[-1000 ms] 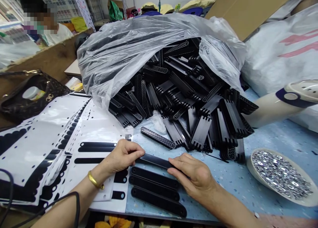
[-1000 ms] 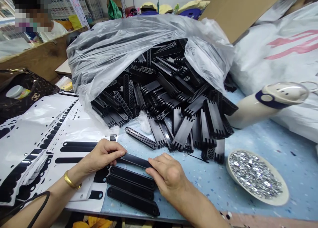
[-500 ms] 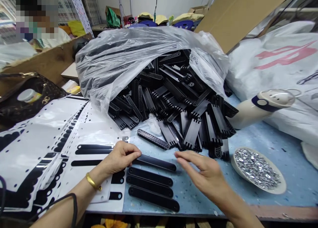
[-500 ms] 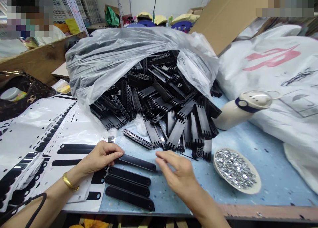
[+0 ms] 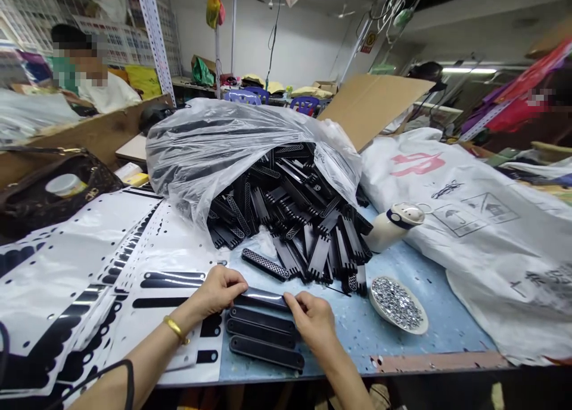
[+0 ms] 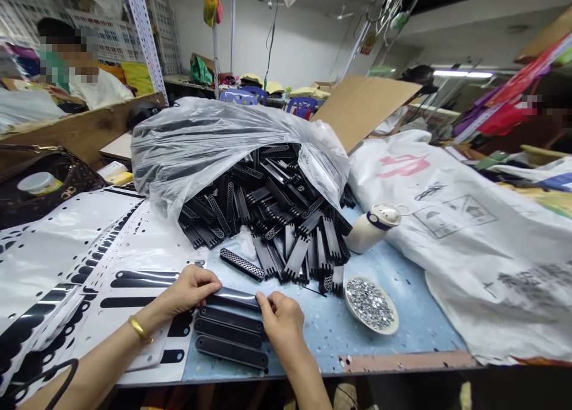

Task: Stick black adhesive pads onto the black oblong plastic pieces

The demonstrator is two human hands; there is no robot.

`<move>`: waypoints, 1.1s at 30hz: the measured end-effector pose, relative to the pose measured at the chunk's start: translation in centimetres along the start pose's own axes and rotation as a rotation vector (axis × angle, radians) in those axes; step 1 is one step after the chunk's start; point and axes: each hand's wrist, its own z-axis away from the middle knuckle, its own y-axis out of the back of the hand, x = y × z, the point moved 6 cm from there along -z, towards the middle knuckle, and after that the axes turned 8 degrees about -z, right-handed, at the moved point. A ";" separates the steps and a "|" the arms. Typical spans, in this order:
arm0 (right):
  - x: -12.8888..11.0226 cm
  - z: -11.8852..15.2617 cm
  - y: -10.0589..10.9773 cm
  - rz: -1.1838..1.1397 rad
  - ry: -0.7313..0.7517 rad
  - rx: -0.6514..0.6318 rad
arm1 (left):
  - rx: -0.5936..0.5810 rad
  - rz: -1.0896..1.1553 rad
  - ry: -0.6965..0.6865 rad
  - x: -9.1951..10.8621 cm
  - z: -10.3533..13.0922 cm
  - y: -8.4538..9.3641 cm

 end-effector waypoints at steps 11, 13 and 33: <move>0.4 -0.2 1.6 -0.165 -0.091 -0.150 | 0.002 -0.264 -0.099 1.8 0.5 0.7; 0.2 -0.4 1.2 -0.142 -0.075 -0.172 | 0.045 -0.362 -0.147 2.5 0.7 1.0; 0.5 -0.1 1.4 -0.204 0.028 -0.197 | 0.109 -0.782 -0.257 7.6 0.4 -3.3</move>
